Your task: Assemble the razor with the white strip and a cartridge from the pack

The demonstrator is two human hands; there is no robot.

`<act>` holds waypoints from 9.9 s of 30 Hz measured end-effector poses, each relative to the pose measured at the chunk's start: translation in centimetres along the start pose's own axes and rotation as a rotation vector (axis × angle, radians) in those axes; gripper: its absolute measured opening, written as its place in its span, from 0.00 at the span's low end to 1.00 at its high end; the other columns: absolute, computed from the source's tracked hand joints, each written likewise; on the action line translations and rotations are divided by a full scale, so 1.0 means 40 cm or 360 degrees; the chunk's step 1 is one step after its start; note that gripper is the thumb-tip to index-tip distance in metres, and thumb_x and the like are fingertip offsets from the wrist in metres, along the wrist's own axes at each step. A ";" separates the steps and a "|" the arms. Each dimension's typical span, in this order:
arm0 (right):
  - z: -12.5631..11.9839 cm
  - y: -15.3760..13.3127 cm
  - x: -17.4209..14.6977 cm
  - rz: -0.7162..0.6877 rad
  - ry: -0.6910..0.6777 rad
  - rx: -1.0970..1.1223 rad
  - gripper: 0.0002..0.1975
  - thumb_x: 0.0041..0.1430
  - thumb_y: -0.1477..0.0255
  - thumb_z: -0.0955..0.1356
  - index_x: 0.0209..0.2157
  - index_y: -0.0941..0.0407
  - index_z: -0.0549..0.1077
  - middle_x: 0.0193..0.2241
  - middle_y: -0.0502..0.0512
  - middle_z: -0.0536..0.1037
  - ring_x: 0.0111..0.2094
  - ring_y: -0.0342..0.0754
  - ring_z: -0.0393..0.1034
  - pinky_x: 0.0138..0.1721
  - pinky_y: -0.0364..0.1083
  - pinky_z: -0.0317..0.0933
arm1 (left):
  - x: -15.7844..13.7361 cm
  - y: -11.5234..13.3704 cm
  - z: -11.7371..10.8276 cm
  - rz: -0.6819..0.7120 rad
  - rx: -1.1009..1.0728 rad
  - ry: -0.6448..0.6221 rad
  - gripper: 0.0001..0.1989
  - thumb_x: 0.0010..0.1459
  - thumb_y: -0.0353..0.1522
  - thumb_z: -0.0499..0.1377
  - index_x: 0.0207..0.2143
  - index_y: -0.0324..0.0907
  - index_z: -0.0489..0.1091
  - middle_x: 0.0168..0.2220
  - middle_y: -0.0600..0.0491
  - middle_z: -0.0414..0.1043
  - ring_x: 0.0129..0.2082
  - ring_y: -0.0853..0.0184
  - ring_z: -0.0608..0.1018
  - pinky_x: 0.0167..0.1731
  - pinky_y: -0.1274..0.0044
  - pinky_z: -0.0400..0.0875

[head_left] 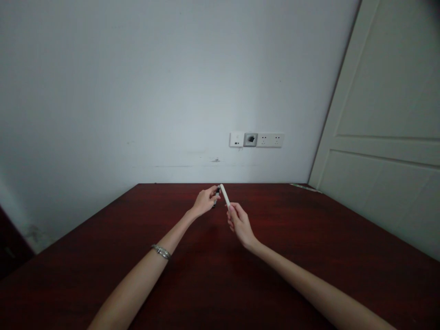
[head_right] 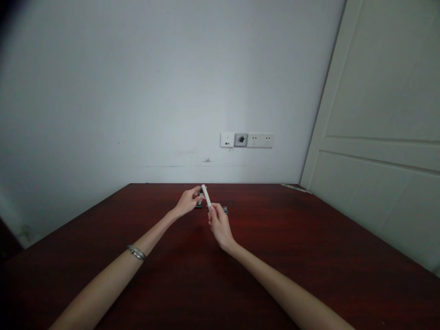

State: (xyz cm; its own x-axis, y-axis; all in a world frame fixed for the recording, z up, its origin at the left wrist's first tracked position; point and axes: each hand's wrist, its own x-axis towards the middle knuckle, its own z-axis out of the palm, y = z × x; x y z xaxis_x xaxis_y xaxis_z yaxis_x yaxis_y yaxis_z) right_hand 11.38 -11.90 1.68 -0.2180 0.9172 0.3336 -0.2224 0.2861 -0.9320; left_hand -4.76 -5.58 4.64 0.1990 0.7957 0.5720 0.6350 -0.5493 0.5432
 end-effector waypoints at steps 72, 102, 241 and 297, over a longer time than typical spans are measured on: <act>-0.220 -0.107 0.145 -0.0024 -0.0054 -0.0697 0.23 0.45 0.60 0.69 0.40 0.60 0.76 0.30 0.57 0.78 0.24 0.43 0.67 0.23 0.42 0.61 | 0.008 -0.045 -0.002 -0.0153 -0.0547 -0.0069 0.12 0.48 0.33 0.59 0.37 0.37 0.67 0.27 0.52 0.73 0.29 0.67 0.76 0.32 0.78 0.68; -0.272 0.097 0.104 -0.0396 -0.0847 -0.1395 0.10 0.54 0.68 0.66 0.36 0.55 0.78 0.33 0.56 0.75 0.35 0.47 0.69 0.40 0.45 0.61 | -0.001 -0.024 0.023 -0.0191 -0.0823 -0.0121 0.11 0.48 0.30 0.59 0.35 0.37 0.64 0.27 0.52 0.73 0.28 0.67 0.77 0.30 0.77 0.70; -0.158 -0.064 0.227 0.0286 -0.0750 -0.0426 0.18 0.44 0.71 0.72 0.39 0.62 0.76 0.27 0.54 0.77 0.24 0.40 0.70 0.30 0.44 0.70 | -0.012 -0.003 0.032 -0.0159 -0.0930 -0.0255 0.10 0.53 0.33 0.57 0.34 0.37 0.61 0.26 0.52 0.71 0.25 0.69 0.76 0.30 0.76 0.69; -0.150 -0.049 0.236 -0.0264 -0.0212 -0.0627 0.20 0.43 0.63 0.71 0.37 0.62 0.76 0.32 0.59 0.78 0.18 0.42 0.69 0.20 0.42 0.63 | -0.036 0.000 0.061 -0.0149 -0.0605 0.0055 0.16 0.43 0.39 0.64 0.28 0.38 0.63 0.24 0.55 0.69 0.25 0.70 0.72 0.25 0.80 0.65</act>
State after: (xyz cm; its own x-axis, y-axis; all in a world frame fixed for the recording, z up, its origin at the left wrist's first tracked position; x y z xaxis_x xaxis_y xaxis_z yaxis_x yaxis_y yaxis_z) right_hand 15.44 -2.13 5.80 -0.3360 0.8135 0.4746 0.1086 0.5340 -0.8385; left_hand -3.22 -6.10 2.34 0.1242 0.8413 0.5262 0.3260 -0.5354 0.7791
